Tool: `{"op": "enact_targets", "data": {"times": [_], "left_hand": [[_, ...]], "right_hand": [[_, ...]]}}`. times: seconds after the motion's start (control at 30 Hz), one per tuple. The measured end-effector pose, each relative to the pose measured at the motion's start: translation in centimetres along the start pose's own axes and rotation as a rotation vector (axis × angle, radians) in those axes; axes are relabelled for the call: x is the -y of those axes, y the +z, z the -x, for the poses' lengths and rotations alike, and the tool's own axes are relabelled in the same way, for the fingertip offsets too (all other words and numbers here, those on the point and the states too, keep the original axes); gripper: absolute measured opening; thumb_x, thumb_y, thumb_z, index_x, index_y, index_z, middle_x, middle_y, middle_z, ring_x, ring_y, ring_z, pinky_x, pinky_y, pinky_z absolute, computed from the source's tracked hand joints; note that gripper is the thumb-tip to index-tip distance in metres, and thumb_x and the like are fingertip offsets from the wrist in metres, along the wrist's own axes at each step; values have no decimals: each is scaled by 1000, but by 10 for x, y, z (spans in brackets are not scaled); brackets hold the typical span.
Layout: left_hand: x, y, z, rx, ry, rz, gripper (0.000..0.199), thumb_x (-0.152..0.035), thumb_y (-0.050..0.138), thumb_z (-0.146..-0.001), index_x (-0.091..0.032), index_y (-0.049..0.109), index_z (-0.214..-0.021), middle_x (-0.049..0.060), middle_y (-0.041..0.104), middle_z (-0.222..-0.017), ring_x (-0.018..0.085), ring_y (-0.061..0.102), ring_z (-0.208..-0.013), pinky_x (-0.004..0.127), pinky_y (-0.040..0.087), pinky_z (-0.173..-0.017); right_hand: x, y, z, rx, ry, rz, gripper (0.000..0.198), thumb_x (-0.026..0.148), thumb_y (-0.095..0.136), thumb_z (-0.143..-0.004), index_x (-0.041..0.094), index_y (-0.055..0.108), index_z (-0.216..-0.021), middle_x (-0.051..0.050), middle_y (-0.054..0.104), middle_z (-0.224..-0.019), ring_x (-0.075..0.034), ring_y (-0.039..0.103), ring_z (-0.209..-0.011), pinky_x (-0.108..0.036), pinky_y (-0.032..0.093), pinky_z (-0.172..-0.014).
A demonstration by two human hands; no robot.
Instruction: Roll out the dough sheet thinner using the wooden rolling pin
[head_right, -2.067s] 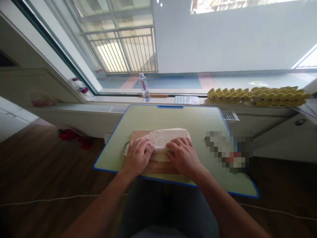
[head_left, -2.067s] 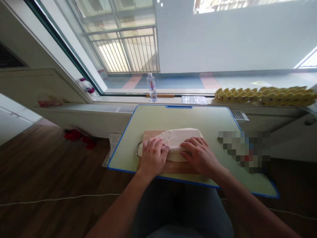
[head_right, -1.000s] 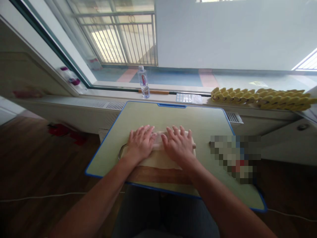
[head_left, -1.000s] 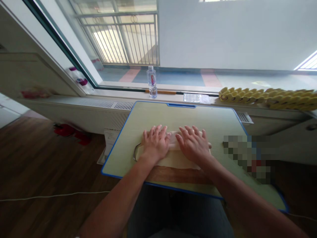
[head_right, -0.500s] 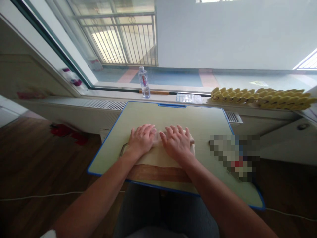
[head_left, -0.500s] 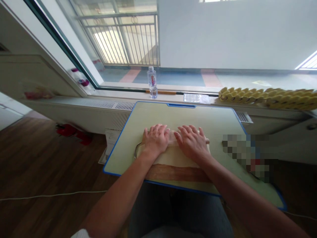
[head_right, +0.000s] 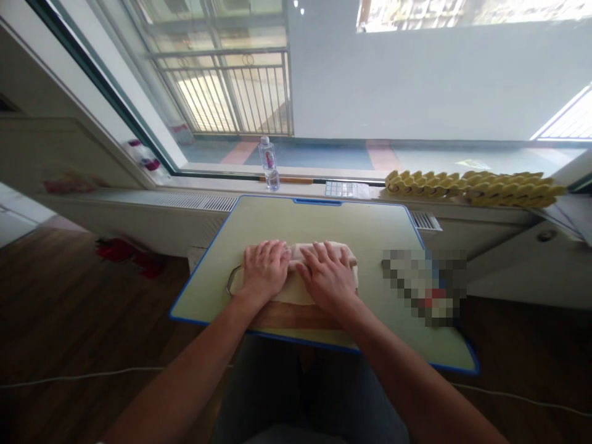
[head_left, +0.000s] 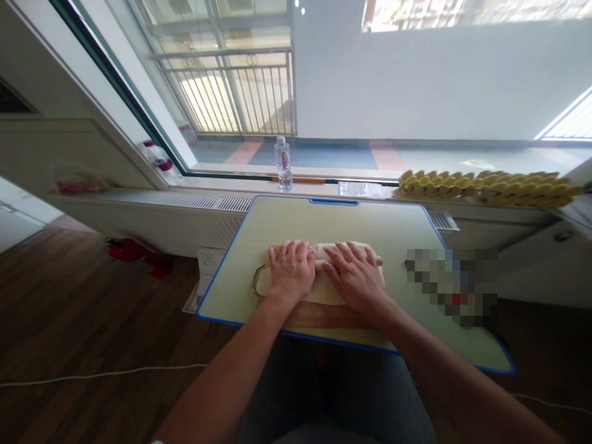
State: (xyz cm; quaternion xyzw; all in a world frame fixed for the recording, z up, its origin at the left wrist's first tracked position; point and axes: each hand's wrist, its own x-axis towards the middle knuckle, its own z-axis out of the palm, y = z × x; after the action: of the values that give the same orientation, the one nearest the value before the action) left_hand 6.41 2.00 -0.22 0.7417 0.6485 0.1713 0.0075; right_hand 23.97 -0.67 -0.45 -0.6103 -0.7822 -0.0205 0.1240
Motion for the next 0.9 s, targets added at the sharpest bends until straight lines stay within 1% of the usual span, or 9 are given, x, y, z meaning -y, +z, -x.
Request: {"op": "enact_targets", "data": {"times": [0.1,0.2,0.3,0.47,0.6,0.67,0.73,0.83,0.9], "left_hand": [[2,3,-13,22,-9,-13,47,-45,36,-109,-28,67,-141,10,64,-152,33,51,-145,67,29,-126],[5,3,-36,87,-14,-5,48,-43,34,-109,-29,65,-142,9,61,-155,31,51,-145,67,27,-127],[8,3,-59,167,-24,12,47,-43,33,-109,-30,63,-143,8,59,-157,30,51,-144,65,29,-126],[14,7,-87,236,-43,27,47,-45,31,-107,-33,68,-135,6,61,-154,30,55,-139,62,37,-122],[15,7,-98,287,-54,29,48,-44,32,-106,-33,67,-138,6,58,-157,32,53,-142,66,36,-121],[13,5,-89,303,-44,30,51,-45,32,-106,-32,62,-146,7,54,-162,32,48,-147,67,31,-124],[10,2,-68,296,-10,18,55,-48,31,-107,-29,56,-153,8,49,-167,31,42,-153,67,26,-127],[6,-2,-22,216,48,-17,58,-49,27,-109,-29,54,-156,7,48,-167,31,38,-157,64,20,-131],[4,-4,2,160,81,-23,57,-50,28,-109,-31,54,-156,5,48,-167,31,37,-158,63,18,-132]], "right_hand": [[2,-1,-19,40,45,24,58,55,26,-112,30,56,-156,-8,50,-165,-34,38,-154,-59,24,-124],[1,2,-41,46,65,41,60,54,23,-113,29,58,-154,-8,52,-163,-34,39,-153,-59,25,-123],[-2,6,-61,43,84,48,58,53,25,-112,29,62,-150,-8,57,-160,-33,44,-149,-55,28,-121],[-8,8,-88,92,102,24,54,52,32,-111,26,62,-147,-9,60,-155,-31,50,-140,-49,35,-116],[-8,3,-95,147,138,18,54,51,34,-110,24,59,-150,-10,61,-154,-31,52,-137,-49,38,-113],[-4,0,-85,151,127,28,53,48,32,-111,23,63,-145,-10,63,-151,-32,53,-137,-50,38,-113],[0,-2,-63,136,105,38,55,48,27,-112,23,64,-144,-11,62,-153,-33,50,-141,-52,36,-115],[5,-4,-22,98,82,45,61,50,23,-113,19,54,-155,-12,54,-162,-33,40,-152,-56,26,-123],[5,-4,-2,87,59,38,63,51,23,-113,16,51,-158,-13,51,-163,-31,37,-155,-55,21,-126]]}}
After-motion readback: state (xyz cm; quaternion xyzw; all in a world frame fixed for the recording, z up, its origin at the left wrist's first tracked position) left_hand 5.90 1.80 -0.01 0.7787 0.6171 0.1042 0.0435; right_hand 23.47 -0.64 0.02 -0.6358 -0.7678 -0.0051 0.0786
